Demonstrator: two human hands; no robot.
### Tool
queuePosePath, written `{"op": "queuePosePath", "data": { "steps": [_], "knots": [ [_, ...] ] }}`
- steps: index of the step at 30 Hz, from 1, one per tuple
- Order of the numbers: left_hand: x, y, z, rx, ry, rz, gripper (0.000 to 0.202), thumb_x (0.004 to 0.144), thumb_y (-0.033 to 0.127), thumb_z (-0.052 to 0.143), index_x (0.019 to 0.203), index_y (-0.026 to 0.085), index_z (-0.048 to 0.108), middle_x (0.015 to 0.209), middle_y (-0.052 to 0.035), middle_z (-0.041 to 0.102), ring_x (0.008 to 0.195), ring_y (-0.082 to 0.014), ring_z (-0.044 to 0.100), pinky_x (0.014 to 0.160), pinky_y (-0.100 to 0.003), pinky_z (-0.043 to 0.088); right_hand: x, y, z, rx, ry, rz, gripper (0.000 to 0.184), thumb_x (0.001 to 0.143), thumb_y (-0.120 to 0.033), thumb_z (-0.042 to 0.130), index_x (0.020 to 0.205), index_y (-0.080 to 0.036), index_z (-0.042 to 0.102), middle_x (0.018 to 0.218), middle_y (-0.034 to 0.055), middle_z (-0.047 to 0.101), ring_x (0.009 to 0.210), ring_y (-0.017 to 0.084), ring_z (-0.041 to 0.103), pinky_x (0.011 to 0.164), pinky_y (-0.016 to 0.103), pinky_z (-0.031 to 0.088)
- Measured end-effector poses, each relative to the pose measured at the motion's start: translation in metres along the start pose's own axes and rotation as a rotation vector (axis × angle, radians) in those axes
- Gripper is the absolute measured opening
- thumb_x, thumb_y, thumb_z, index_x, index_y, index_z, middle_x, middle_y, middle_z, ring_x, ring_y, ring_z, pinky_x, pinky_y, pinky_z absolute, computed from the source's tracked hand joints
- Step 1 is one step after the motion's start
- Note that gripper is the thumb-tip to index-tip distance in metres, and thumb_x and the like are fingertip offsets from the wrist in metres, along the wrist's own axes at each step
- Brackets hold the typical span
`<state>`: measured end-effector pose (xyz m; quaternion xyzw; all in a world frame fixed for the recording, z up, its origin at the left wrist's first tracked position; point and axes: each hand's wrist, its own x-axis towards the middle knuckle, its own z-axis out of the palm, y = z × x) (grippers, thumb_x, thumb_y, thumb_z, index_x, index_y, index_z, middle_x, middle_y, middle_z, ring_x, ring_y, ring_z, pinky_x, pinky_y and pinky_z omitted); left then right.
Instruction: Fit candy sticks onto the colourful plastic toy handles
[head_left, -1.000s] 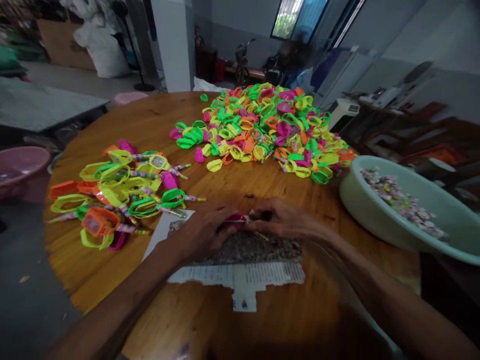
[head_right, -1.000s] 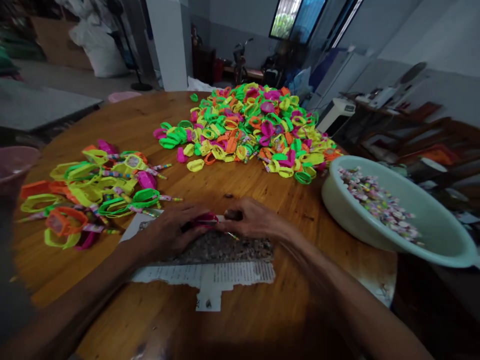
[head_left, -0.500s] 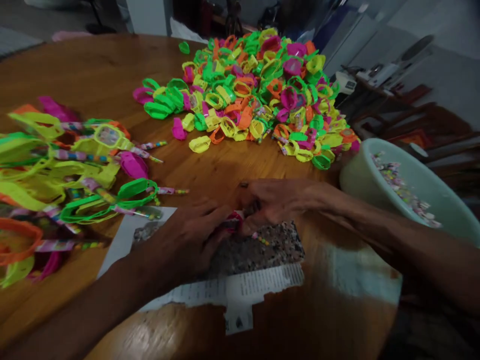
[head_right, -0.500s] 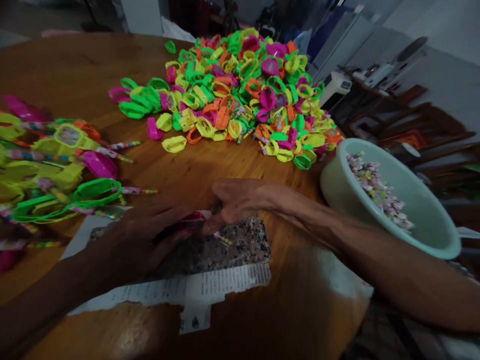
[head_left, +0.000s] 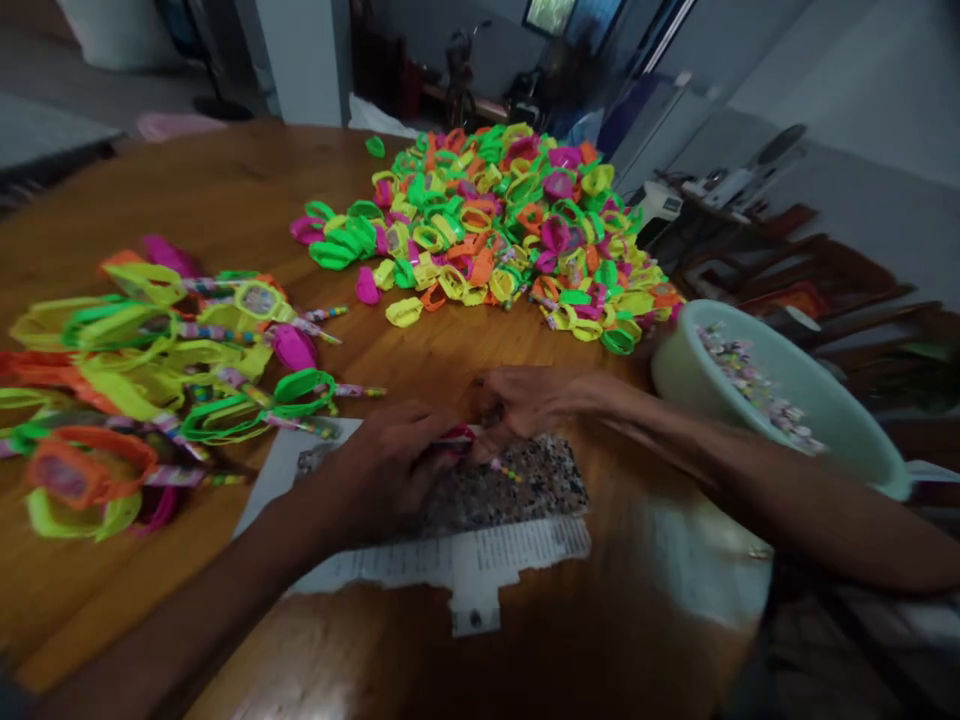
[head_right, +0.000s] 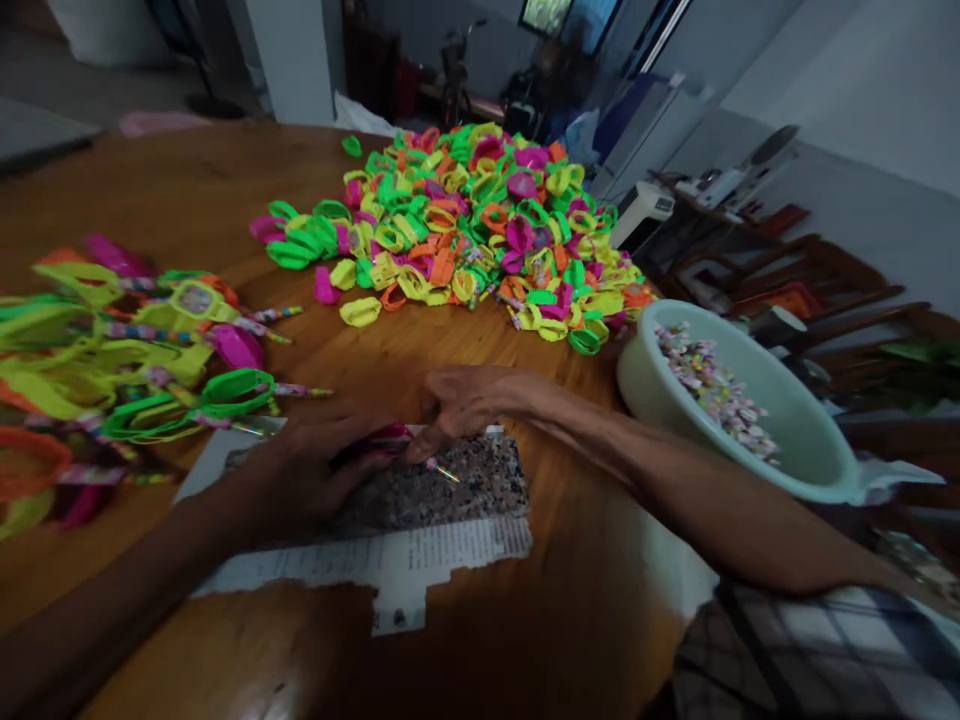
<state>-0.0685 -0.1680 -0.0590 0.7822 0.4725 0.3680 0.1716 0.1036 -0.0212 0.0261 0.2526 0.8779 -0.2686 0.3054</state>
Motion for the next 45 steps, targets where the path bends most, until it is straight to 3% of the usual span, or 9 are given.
{"op": "queuePosePath", "data": {
  "steps": [5, 9, 15, 20, 24, 30, 34, 39, 45],
  "knots": [
    [-0.003, 0.006, 0.002, 0.100, 0.011, -0.018, 0.017, 0.094, 0.022, 0.056, 0.107, 0.018, 0.067, 0.096, -0.0079, 0.068, 0.091, -0.0219, 0.062, 0.079, -0.034, 0.048, -0.006, 0.005, 0.009, 0.082, 0.065, 0.004, 0.056, 0.071, -0.072, 0.068, 0.066, -0.016, 0.062, 0.055, -0.0054, 0.044, 0.053, 0.009, 0.037, 0.050, 0.025, 0.022],
    [-0.017, 0.011, -0.013, 0.323, 0.139, -0.005, 0.024, 0.096, 0.025, 0.052, 0.114, 0.015, 0.064, 0.103, -0.0126, 0.068, 0.095, -0.0249, 0.062, 0.082, -0.039, 0.051, -0.015, 0.013, 0.030, 0.203, 0.339, -0.024, 0.057, 0.083, -0.072, 0.055, 0.077, -0.016, 0.065, 0.063, -0.0047, 0.048, 0.057, 0.009, 0.038, 0.053, 0.025, 0.024],
    [-0.049, -0.006, -0.101, 0.623, 0.477, -0.137, 0.028, 0.094, 0.035, 0.058, 0.117, 0.020, 0.058, 0.107, -0.0106, 0.068, 0.097, -0.0263, 0.064, 0.088, -0.043, 0.052, 0.005, 0.035, 0.040, -0.038, 0.784, 0.105, 0.042, 0.095, -0.049, 0.046, 0.070, -0.017, 0.054, 0.060, -0.0039, 0.045, 0.058, 0.010, 0.041, 0.055, 0.026, 0.025],
    [-0.053, -0.030, -0.158, 0.985, 0.462, -0.419, 0.038, 0.094, 0.044, 0.053, 0.118, 0.016, 0.059, 0.111, -0.0146, 0.067, 0.105, -0.0366, 0.060, 0.093, -0.054, 0.049, 0.048, 0.032, 0.009, -0.151, 0.890, 0.078, 0.025, 0.097, -0.034, 0.045, 0.098, -0.016, 0.062, 0.088, 0.0073, 0.066, 0.081, 0.017, 0.058, 0.067, 0.027, 0.032],
    [-0.021, -0.028, -0.142, 0.948, 0.446, -0.373, 0.037, 0.095, 0.042, 0.048, 0.118, 0.016, 0.062, 0.119, -0.0175, 0.067, 0.112, -0.0338, 0.060, 0.099, -0.049, 0.047, 0.081, 0.025, -0.013, -0.223, 0.917, 0.055, 0.028, 0.095, -0.024, 0.045, 0.118, -0.016, 0.058, 0.099, 0.0117, 0.067, 0.088, 0.022, 0.060, 0.072, 0.030, 0.035],
    [0.065, -0.032, -0.094, 0.699, -0.019, -0.549, 0.034, 0.093, 0.032, 0.049, 0.120, 0.017, 0.063, 0.110, -0.0147, 0.072, 0.104, -0.0279, 0.067, 0.086, -0.035, 0.049, 0.105, 0.034, -0.023, -0.260, 0.923, 0.137, 0.030, 0.089, -0.020, 0.047, 0.116, -0.013, 0.059, 0.109, 0.0173, 0.064, 0.093, 0.026, 0.060, 0.074, 0.033, 0.038],
    [0.106, -0.055, -0.072, 0.658, -0.127, -0.546, 0.031, 0.089, 0.034, 0.054, 0.111, 0.016, 0.066, 0.104, -0.0162, 0.072, 0.100, -0.0293, 0.068, 0.079, -0.034, 0.048, 0.098, 0.037, -0.019, -0.276, 0.906, 0.148, 0.029, 0.093, -0.024, 0.045, 0.116, -0.017, 0.060, 0.112, 0.0134, 0.064, 0.097, 0.023, 0.059, 0.080, 0.031, 0.040],
    [0.124, -0.076, -0.057, 0.655, -0.172, -0.553, 0.020, 0.088, 0.029, 0.052, 0.090, 0.017, 0.068, 0.092, -0.0155, 0.072, 0.087, -0.0282, 0.068, 0.071, -0.035, 0.046, 0.074, 0.050, -0.012, -0.208, 1.020, 0.379, 0.036, 0.095, -0.024, 0.038, 0.124, -0.015, 0.057, 0.119, 0.0192, 0.061, 0.096, 0.026, 0.063, 0.079, 0.034, 0.043],
    [0.113, -0.069, -0.047, 0.629, -0.168, -0.492, 0.017, 0.086, 0.024, 0.052, 0.076, 0.018, 0.064, 0.080, -0.0098, 0.070, 0.077, -0.0224, 0.065, 0.067, -0.031, 0.043, 0.063, 0.090, -0.022, -0.070, 1.118, 0.584, 0.039, 0.091, -0.027, 0.047, 0.124, -0.008, 0.058, 0.120, 0.0252, 0.061, 0.105, 0.031, 0.063, 0.081, 0.035, 0.044]
  ]
}}
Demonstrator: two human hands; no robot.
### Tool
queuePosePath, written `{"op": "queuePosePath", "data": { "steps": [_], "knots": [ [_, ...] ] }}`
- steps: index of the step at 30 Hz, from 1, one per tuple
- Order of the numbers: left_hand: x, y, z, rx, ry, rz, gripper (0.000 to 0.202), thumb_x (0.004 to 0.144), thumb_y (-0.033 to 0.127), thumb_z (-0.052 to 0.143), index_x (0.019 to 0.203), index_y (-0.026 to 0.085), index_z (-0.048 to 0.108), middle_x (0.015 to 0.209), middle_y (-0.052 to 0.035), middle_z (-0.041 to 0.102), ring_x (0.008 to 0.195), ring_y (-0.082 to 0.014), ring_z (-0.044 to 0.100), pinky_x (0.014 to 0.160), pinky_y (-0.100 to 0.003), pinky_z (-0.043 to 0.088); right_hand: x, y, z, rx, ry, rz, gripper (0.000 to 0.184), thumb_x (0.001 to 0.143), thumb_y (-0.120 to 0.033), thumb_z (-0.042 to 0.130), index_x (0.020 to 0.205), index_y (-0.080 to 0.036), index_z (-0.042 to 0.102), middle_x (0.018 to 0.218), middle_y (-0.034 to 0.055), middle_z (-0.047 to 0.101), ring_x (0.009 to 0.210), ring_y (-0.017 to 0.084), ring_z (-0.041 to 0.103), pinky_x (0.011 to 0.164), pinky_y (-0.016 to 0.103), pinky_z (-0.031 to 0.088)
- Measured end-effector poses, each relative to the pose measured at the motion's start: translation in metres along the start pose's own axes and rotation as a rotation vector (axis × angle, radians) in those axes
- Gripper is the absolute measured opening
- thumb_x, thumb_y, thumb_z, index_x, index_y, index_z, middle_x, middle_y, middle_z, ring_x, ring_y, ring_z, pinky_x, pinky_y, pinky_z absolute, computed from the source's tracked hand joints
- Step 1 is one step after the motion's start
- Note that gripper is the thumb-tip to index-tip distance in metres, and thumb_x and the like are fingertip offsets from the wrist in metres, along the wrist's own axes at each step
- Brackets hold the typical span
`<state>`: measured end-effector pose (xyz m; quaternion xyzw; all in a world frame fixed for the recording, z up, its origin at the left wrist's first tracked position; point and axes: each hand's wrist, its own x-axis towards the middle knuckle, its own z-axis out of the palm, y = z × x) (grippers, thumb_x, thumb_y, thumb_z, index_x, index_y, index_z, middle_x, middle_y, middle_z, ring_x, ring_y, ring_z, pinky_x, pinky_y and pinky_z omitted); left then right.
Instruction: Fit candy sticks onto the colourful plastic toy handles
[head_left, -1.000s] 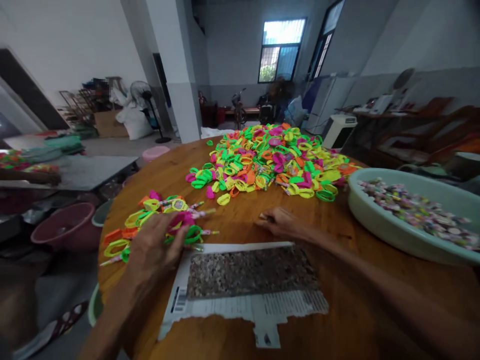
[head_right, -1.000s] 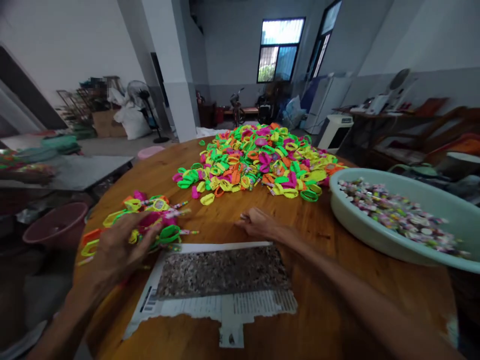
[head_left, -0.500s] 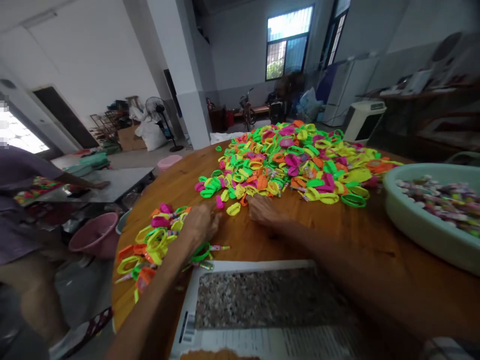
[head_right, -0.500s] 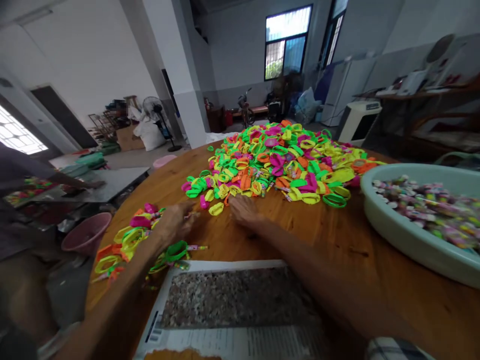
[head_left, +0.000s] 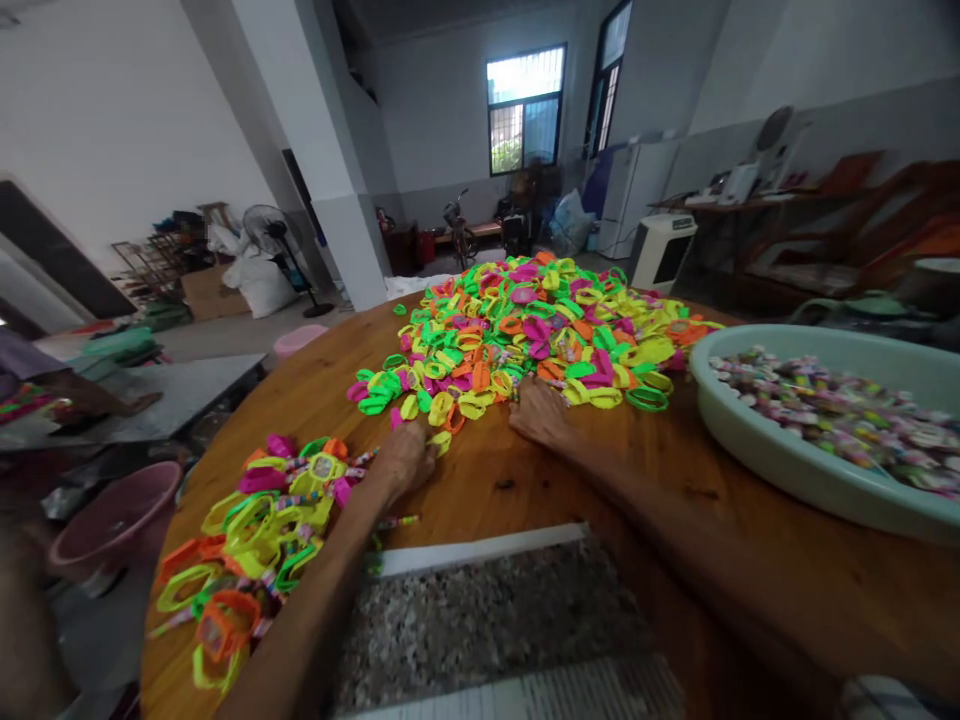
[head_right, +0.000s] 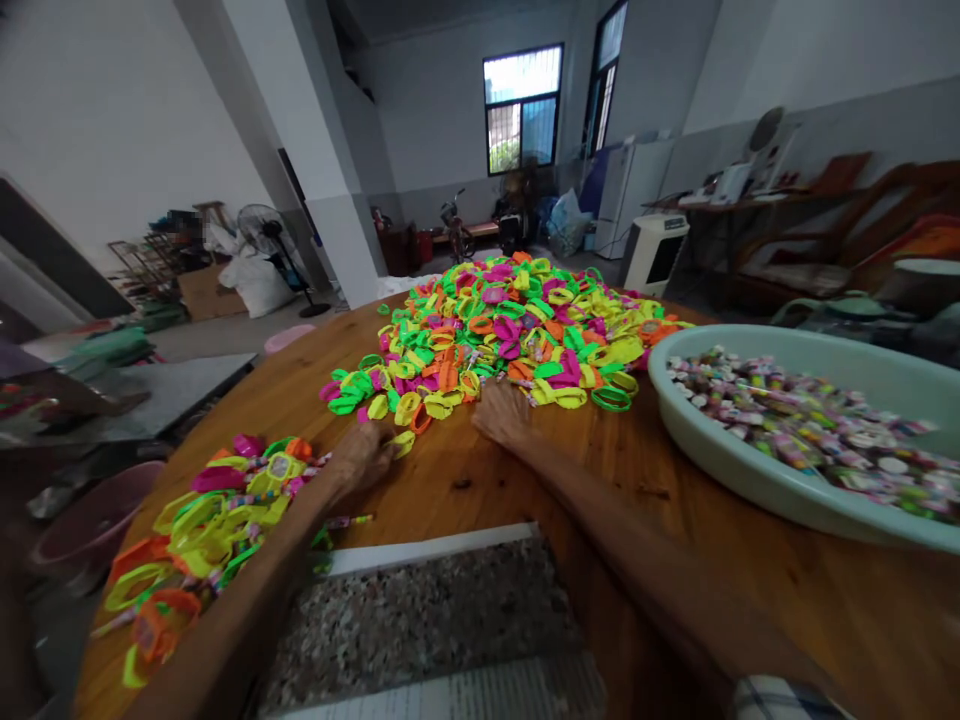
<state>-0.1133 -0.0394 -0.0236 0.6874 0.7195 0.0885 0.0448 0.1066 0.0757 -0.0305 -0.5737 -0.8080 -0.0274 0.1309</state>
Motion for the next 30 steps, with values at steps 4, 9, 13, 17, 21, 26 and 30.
{"op": "queuePosePath", "data": {
  "steps": [4, 9, 13, 17, 21, 26, 30],
  "knots": [
    [-0.017, 0.009, 0.004, -0.062, 0.045, 0.081, 0.013, 0.087, 0.025, 0.053, 0.082, 0.018, 0.063, 0.084, -0.0089, 0.069, 0.078, -0.0219, 0.063, 0.067, -0.031, 0.042, 0.012, 0.010, 0.000, 0.034, -0.021, -0.021, 0.030, 0.086, -0.018, 0.051, 0.110, -0.008, 0.067, 0.109, 0.0224, 0.067, 0.099, 0.028, 0.064, 0.077, 0.031, 0.042],
    [-0.048, 0.020, 0.004, -0.155, 0.076, 0.198, 0.004, 0.086, 0.022, 0.055, 0.085, 0.018, 0.058, 0.092, -0.0082, 0.067, 0.085, -0.0206, 0.061, 0.074, -0.032, 0.044, -0.010, 0.024, -0.012, 0.060, -0.045, -0.042, 0.026, 0.083, -0.018, 0.049, 0.093, -0.008, 0.071, 0.091, 0.0180, 0.069, 0.080, 0.023, 0.059, 0.064, 0.031, 0.034],
    [-0.077, 0.027, 0.006, -0.307, 0.105, 0.343, 0.004, 0.087, 0.018, 0.055, 0.083, 0.019, 0.054, 0.095, -0.0082, 0.065, 0.088, -0.0202, 0.061, 0.077, -0.031, 0.046, -0.057, 0.038, -0.025, 0.100, -0.152, -0.122, 0.027, 0.087, -0.025, 0.047, 0.075, -0.014, 0.068, 0.068, 0.0056, 0.061, 0.062, 0.015, 0.048, 0.057, 0.029, 0.026],
    [-0.100, 0.038, 0.006, -0.299, 0.067, 0.382, 0.005, 0.088, 0.021, 0.054, 0.083, 0.019, 0.053, 0.092, -0.0078, 0.064, 0.085, -0.0213, 0.061, 0.075, -0.033, 0.047, -0.096, 0.042, -0.033, 0.098, -0.242, -0.169, 0.025, 0.086, -0.034, 0.055, 0.073, -0.016, 0.065, 0.066, 0.0042, 0.060, 0.059, 0.014, 0.047, 0.055, 0.029, 0.024],
    [-0.111, 0.051, 0.004, -0.246, 0.042, 0.330, 0.023, 0.088, 0.024, 0.055, 0.110, 0.018, 0.055, 0.100, -0.0093, 0.065, 0.088, -0.0239, 0.063, 0.076, -0.037, 0.049, -0.104, 0.033, -0.028, 0.025, -0.201, -0.220, 0.039, 0.094, -0.049, 0.049, 0.094, -0.015, 0.068, 0.089, 0.0125, 0.068, 0.078, 0.020, 0.058, 0.063, 0.031, 0.028],
    [-0.109, 0.061, 0.005, -0.310, 0.042, 0.394, 0.053, 0.088, 0.018, 0.053, 0.140, 0.026, 0.048, 0.117, -0.0097, 0.063, 0.096, -0.0231, 0.063, 0.085, -0.038, 0.051, -0.091, 0.024, -0.012, 0.017, -0.202, -0.274, 0.033, 0.099, -0.034, 0.042, 0.093, -0.014, 0.068, 0.098, 0.0155, 0.069, 0.088, 0.022, 0.059, 0.069, 0.032, 0.031],
    [-0.098, 0.068, 0.015, -0.561, 0.142, 0.299, 0.031, 0.085, 0.019, 0.056, 0.116, 0.020, 0.060, 0.096, -0.0044, 0.064, 0.083, -0.0177, 0.059, 0.076, -0.032, 0.048, -0.093, 0.022, -0.014, 0.055, -0.203, -0.294, 0.024, 0.096, -0.027, 0.047, 0.089, -0.014, 0.065, 0.092, 0.0139, 0.068, 0.084, 0.020, 0.057, 0.069, 0.031, 0.030]
  ]
}}
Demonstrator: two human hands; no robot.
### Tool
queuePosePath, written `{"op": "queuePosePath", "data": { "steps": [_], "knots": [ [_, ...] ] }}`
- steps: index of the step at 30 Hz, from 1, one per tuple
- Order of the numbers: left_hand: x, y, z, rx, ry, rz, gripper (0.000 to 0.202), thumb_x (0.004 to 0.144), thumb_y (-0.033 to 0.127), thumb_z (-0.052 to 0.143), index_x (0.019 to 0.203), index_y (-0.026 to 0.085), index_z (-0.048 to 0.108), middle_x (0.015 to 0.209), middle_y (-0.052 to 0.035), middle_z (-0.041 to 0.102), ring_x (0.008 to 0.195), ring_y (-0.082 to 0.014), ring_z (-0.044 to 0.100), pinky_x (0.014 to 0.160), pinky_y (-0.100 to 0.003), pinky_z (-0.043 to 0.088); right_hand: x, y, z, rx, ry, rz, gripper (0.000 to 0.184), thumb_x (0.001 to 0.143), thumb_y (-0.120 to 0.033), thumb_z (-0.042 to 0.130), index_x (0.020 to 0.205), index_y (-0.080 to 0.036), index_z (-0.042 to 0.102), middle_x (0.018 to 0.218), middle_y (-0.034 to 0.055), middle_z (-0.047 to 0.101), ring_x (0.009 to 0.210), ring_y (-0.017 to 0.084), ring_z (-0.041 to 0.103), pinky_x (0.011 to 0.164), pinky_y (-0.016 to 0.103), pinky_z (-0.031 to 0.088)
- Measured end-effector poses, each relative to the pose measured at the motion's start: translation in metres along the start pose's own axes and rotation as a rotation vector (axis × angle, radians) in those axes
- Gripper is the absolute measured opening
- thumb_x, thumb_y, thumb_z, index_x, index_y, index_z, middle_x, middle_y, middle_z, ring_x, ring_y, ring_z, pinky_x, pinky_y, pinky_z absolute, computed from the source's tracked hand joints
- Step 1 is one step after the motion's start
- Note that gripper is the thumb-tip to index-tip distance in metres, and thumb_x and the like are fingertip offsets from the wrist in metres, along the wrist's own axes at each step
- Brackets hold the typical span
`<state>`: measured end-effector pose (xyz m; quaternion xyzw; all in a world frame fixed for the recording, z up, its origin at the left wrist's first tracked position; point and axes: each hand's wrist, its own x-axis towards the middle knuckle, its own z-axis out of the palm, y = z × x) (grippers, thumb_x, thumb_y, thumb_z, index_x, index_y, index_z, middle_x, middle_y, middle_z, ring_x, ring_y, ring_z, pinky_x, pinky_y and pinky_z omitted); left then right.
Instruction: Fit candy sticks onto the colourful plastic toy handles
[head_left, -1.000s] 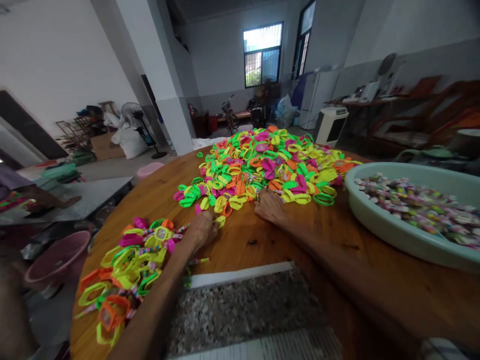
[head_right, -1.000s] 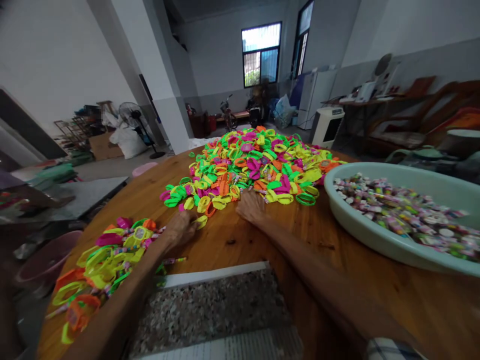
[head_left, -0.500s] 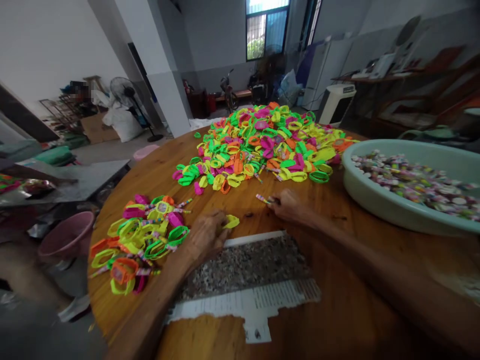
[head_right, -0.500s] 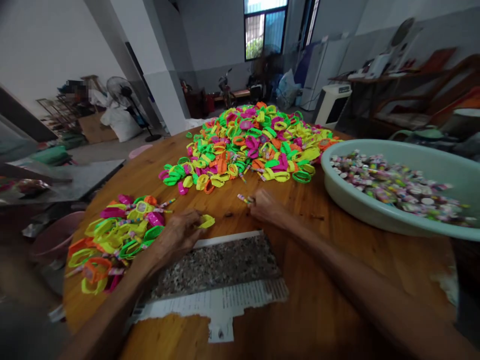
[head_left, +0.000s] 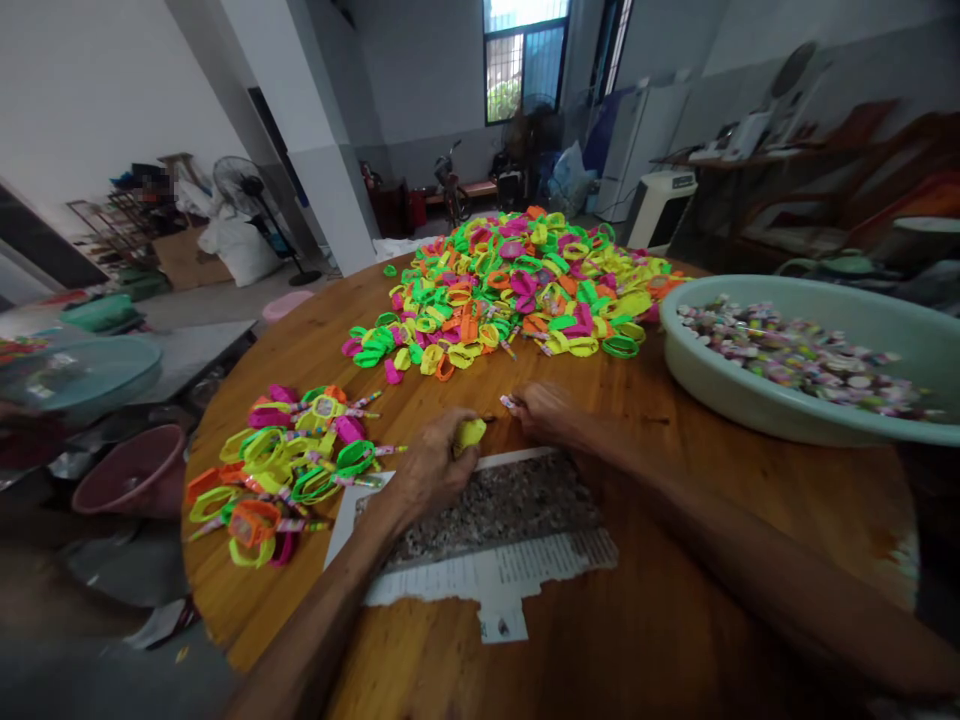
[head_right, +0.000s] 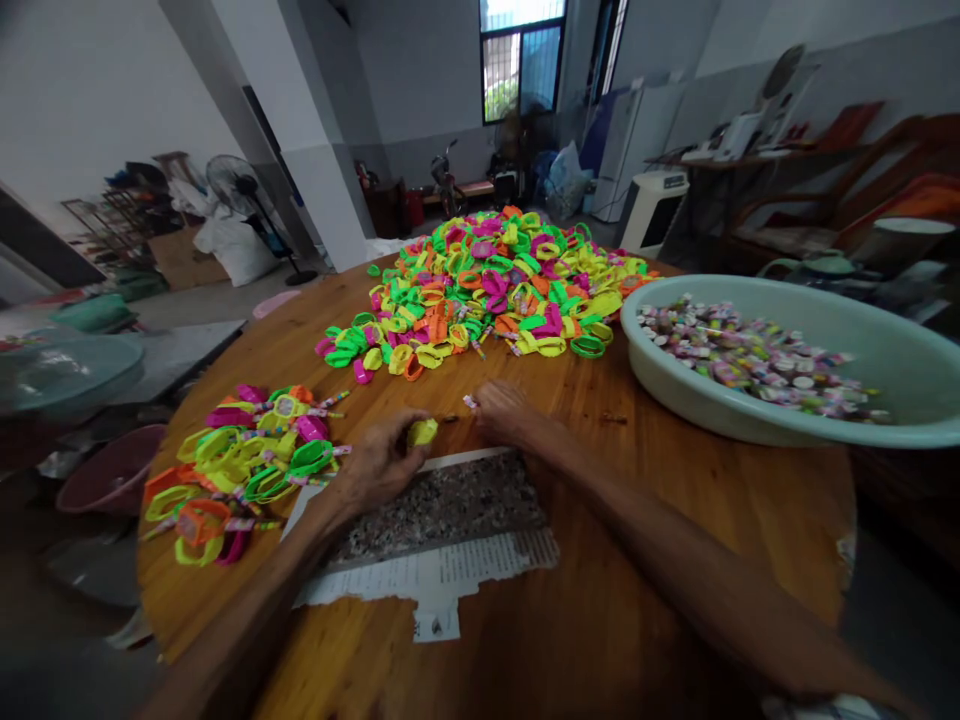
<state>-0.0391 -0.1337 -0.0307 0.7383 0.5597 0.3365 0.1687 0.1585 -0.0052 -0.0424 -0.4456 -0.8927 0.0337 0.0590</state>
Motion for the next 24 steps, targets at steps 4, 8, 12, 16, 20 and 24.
{"op": "queuePosePath", "data": {
  "steps": [4, 8, 12, 16, 20, 24],
  "knots": [
    [0.007, -0.005, 0.013, -0.384, 0.135, -0.149, 0.019, 0.083, 0.029, 0.062, 0.097, 0.017, 0.057, 0.080, 0.0000, 0.059, 0.070, -0.0128, 0.054, 0.063, -0.025, 0.044, -0.030, -0.009, -0.014, 0.066, 0.051, -0.030, 0.025, 0.099, -0.029, 0.042, 0.087, -0.016, 0.060, 0.088, 0.0090, 0.066, 0.078, 0.016, 0.054, 0.068, 0.028, 0.030],
    [0.004, -0.007, 0.018, -0.550, 0.154, -0.198, 0.049, 0.079, 0.034, 0.071, 0.122, 0.013, 0.061, 0.088, -0.0024, 0.065, 0.075, -0.0130, 0.057, 0.068, -0.024, 0.045, -0.072, -0.024, -0.025, 0.256, 0.125, -0.114, 0.023, 0.098, -0.030, 0.048, 0.079, -0.018, 0.055, 0.079, 0.0045, 0.061, 0.070, 0.015, 0.050, 0.065, 0.028, 0.030],
    [-0.007, -0.005, 0.018, -0.522, 0.101, -0.248, 0.038, 0.080, 0.036, 0.070, 0.110, 0.012, 0.069, 0.083, -0.0038, 0.067, 0.070, -0.0133, 0.057, 0.064, -0.025, 0.045, -0.100, -0.040, -0.025, 0.312, 0.062, -0.192, 0.015, 0.095, -0.022, 0.049, 0.082, -0.017, 0.056, 0.082, 0.0057, 0.062, 0.073, 0.017, 0.052, 0.066, 0.029, 0.031],
    [-0.022, -0.004, 0.009, -0.404, 0.104, -0.169, 0.029, 0.084, 0.033, 0.068, 0.106, 0.014, 0.067, 0.090, -0.0054, 0.071, 0.079, -0.0165, 0.064, 0.074, -0.029, 0.052, -0.107, -0.052, -0.017, 0.275, 0.110, -0.240, 0.013, 0.093, -0.018, 0.048, 0.088, -0.015, 0.059, 0.089, 0.0095, 0.064, 0.080, 0.021, 0.055, 0.070, 0.032, 0.034],
    [-0.037, -0.005, -0.002, -0.175, 0.105, -0.078, 0.034, 0.085, 0.026, 0.067, 0.117, 0.016, 0.068, 0.110, -0.0076, 0.074, 0.098, -0.0206, 0.069, 0.090, -0.035, 0.053, -0.106, -0.057, -0.012, 0.301, 0.148, -0.263, 0.014, 0.093, -0.019, 0.048, 0.090, -0.015, 0.062, 0.091, 0.0097, 0.064, 0.081, 0.021, 0.057, 0.071, 0.032, 0.036],
    [-0.045, -0.009, -0.003, -0.067, 0.090, 0.025, 0.028, 0.086, 0.020, 0.066, 0.114, 0.018, 0.070, 0.109, -0.0056, 0.075, 0.099, -0.0198, 0.069, 0.090, -0.032, 0.052, -0.104, -0.057, -0.009, 0.347, 0.187, -0.284, 0.016, 0.095, -0.021, 0.049, 0.092, -0.015, 0.063, 0.093, 0.0090, 0.065, 0.082, 0.020, 0.057, 0.071, 0.031, 0.039]
  ]
}}
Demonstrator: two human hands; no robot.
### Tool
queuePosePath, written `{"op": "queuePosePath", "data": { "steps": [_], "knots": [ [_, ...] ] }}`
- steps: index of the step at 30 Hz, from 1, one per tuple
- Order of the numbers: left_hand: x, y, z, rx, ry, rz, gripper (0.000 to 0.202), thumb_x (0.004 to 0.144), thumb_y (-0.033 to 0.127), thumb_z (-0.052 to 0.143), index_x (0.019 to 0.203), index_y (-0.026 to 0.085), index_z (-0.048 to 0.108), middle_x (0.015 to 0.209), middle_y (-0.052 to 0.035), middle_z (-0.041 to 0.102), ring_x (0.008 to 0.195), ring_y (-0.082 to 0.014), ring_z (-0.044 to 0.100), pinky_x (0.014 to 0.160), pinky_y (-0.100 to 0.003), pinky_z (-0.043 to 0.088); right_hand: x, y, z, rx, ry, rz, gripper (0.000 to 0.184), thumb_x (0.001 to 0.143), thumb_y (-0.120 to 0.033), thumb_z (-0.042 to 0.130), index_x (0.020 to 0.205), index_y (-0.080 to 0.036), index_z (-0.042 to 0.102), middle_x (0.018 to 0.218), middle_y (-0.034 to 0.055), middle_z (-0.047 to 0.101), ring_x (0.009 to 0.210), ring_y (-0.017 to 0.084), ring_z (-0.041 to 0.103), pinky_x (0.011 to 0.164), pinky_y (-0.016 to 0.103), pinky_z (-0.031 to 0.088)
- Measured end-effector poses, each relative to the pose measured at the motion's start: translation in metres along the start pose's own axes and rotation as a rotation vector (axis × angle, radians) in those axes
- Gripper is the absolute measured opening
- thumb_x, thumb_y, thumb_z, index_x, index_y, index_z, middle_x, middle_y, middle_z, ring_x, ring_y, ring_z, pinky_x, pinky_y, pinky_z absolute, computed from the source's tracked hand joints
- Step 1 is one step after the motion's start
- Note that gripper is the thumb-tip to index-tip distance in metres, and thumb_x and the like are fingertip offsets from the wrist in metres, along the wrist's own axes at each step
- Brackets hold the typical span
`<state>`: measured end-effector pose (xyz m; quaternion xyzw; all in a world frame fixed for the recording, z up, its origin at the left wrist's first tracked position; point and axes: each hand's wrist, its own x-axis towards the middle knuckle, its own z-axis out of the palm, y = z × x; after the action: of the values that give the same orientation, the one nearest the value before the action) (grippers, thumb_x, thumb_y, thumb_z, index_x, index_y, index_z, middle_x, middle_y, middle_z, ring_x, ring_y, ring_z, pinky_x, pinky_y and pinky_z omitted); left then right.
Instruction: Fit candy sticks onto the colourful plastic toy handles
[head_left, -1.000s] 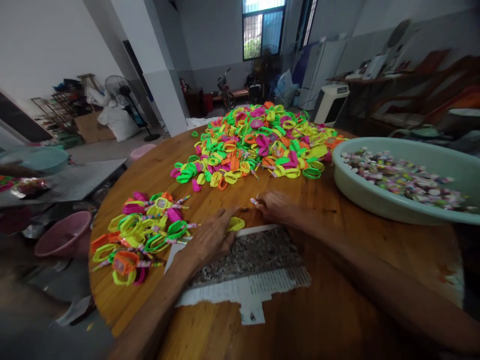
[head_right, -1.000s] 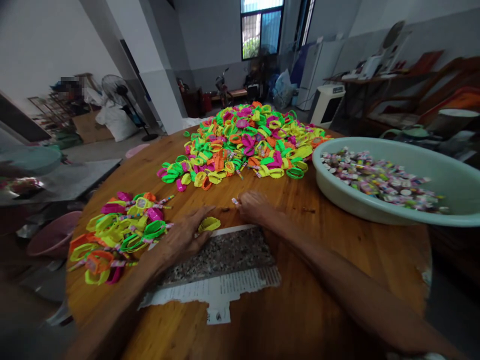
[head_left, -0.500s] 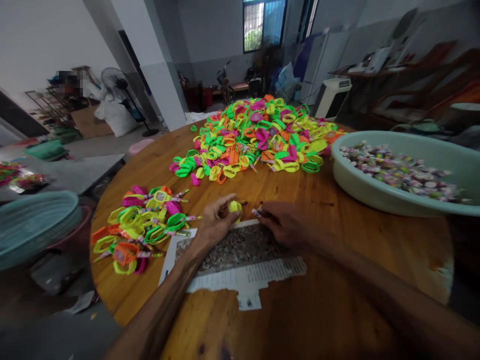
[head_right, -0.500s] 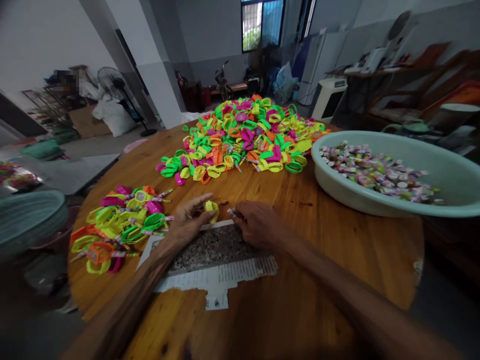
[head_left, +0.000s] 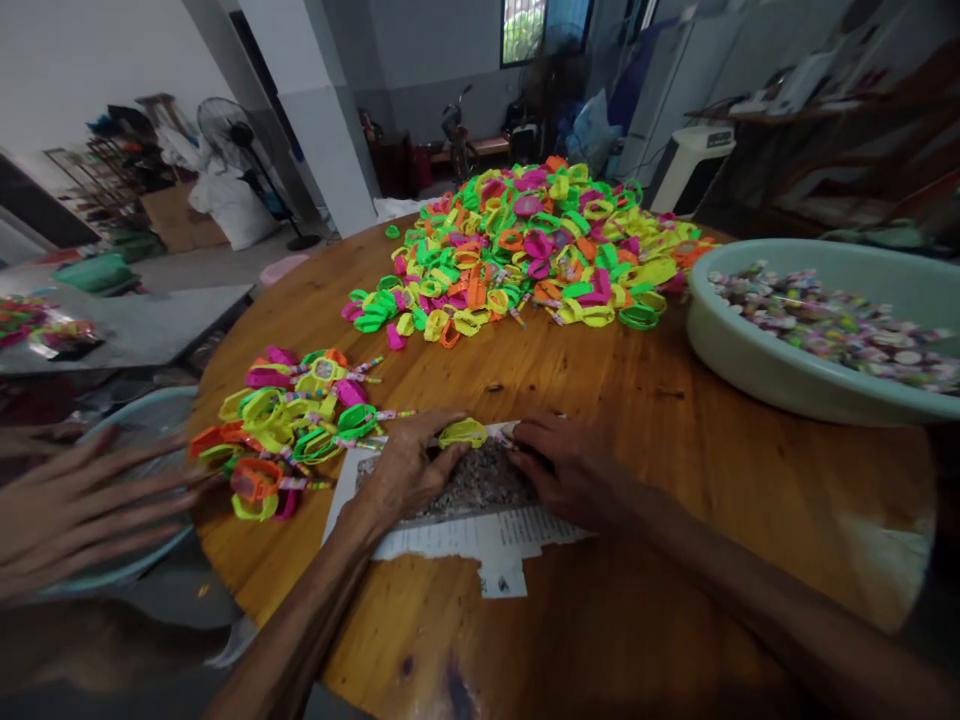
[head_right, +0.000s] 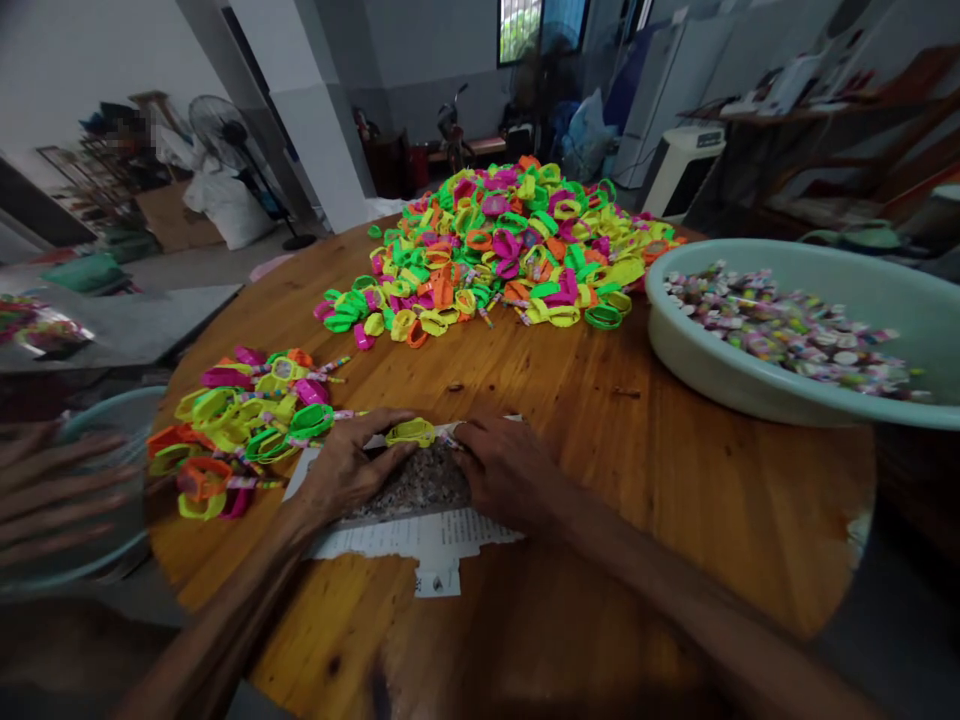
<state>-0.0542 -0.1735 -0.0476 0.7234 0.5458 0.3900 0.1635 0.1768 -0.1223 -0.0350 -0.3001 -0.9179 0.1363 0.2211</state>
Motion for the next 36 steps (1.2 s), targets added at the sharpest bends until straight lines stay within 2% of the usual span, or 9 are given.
{"op": "queuePosePath", "data": {
  "steps": [4, 8, 12, 18, 23, 26, 30, 36],
  "knots": [
    [-0.002, -0.002, 0.004, -0.014, -0.008, 0.040, 0.028, 0.087, 0.018, 0.065, 0.114, 0.018, 0.070, 0.108, -0.0054, 0.075, 0.097, -0.0188, 0.069, 0.086, -0.031, 0.053, 0.001, 0.002, 0.002, -0.005, 0.034, -0.031, 0.015, 0.094, -0.020, 0.051, 0.093, -0.015, 0.065, 0.091, 0.0078, 0.066, 0.082, 0.020, 0.058, 0.071, 0.032, 0.040],
    [-0.002, -0.001, 0.005, -0.046, -0.010, 0.036, 0.029, 0.087, 0.017, 0.062, 0.115, 0.017, 0.069, 0.108, -0.0076, 0.075, 0.099, -0.0209, 0.069, 0.088, -0.034, 0.055, 0.000, 0.003, 0.004, -0.052, 0.063, -0.071, 0.014, 0.094, -0.019, 0.052, 0.092, -0.015, 0.065, 0.091, 0.0081, 0.066, 0.080, 0.020, 0.058, 0.069, 0.031, 0.041],
    [-0.003, -0.001, 0.004, -0.067, -0.027, 0.038, 0.030, 0.089, 0.019, 0.061, 0.117, 0.022, 0.069, 0.111, -0.0059, 0.074, 0.101, -0.0216, 0.069, 0.090, -0.035, 0.056, -0.001, 0.004, 0.008, -0.149, 0.110, -0.170, 0.019, 0.098, -0.023, 0.050, 0.093, -0.014, 0.066, 0.091, 0.0101, 0.066, 0.081, 0.021, 0.058, 0.072, 0.033, 0.043],
    [-0.002, -0.001, 0.005, -0.046, -0.021, 0.059, 0.029, 0.089, 0.018, 0.063, 0.117, 0.017, 0.069, 0.108, -0.0083, 0.074, 0.097, -0.0207, 0.069, 0.088, -0.036, 0.056, 0.001, 0.006, 0.013, -0.137, 0.181, -0.198, 0.022, 0.100, -0.023, 0.048, 0.089, -0.014, 0.065, 0.084, 0.0086, 0.066, 0.077, 0.019, 0.058, 0.071, 0.032, 0.044],
    [-0.003, -0.003, 0.007, -0.062, -0.007, 0.065, 0.029, 0.088, 0.018, 0.064, 0.117, 0.016, 0.069, 0.107, -0.0079, 0.075, 0.097, -0.0196, 0.070, 0.086, -0.032, 0.056, -0.001, 0.006, 0.012, -0.284, 0.115, -0.261, 0.015, 0.095, -0.014, 0.050, 0.090, -0.015, 0.064, 0.089, 0.0098, 0.063, 0.081, 0.021, 0.054, 0.075, 0.034, 0.043],
    [-0.003, -0.004, 0.008, -0.073, 0.009, 0.091, 0.029, 0.089, 0.019, 0.064, 0.118, 0.017, 0.068, 0.110, -0.0069, 0.074, 0.099, -0.0182, 0.070, 0.088, -0.030, 0.055, -0.003, 0.004, 0.008, -0.418, 0.051, -0.324, 0.016, 0.092, -0.010, 0.048, 0.091, -0.014, 0.064, 0.095, 0.0123, 0.061, 0.085, 0.024, 0.050, 0.078, 0.038, 0.043],
    [-0.004, -0.004, 0.009, -0.069, 0.038, 0.108, 0.028, 0.090, 0.017, 0.065, 0.117, 0.017, 0.068, 0.110, -0.0064, 0.074, 0.100, -0.0168, 0.069, 0.090, -0.029, 0.054, -0.003, -0.002, 0.003, -0.473, -0.024, -0.351, 0.018, 0.091, -0.009, 0.047, 0.091, -0.012, 0.064, 0.100, 0.0153, 0.059, 0.087, 0.026, 0.048, 0.078, 0.041, 0.041],
    [-0.005, -0.004, 0.008, -0.037, 0.020, 0.133, 0.030, 0.091, 0.017, 0.063, 0.121, 0.020, 0.065, 0.103, -0.0041, 0.074, 0.091, -0.0156, 0.069, 0.081, -0.028, 0.054, 0.005, -0.012, -0.009, -0.547, -0.190, -0.422, 0.018, 0.089, -0.008, 0.048, 0.083, -0.012, 0.065, 0.091, 0.0155, 0.057, 0.083, 0.027, 0.046, 0.072, 0.041, 0.037]
  ]
}}
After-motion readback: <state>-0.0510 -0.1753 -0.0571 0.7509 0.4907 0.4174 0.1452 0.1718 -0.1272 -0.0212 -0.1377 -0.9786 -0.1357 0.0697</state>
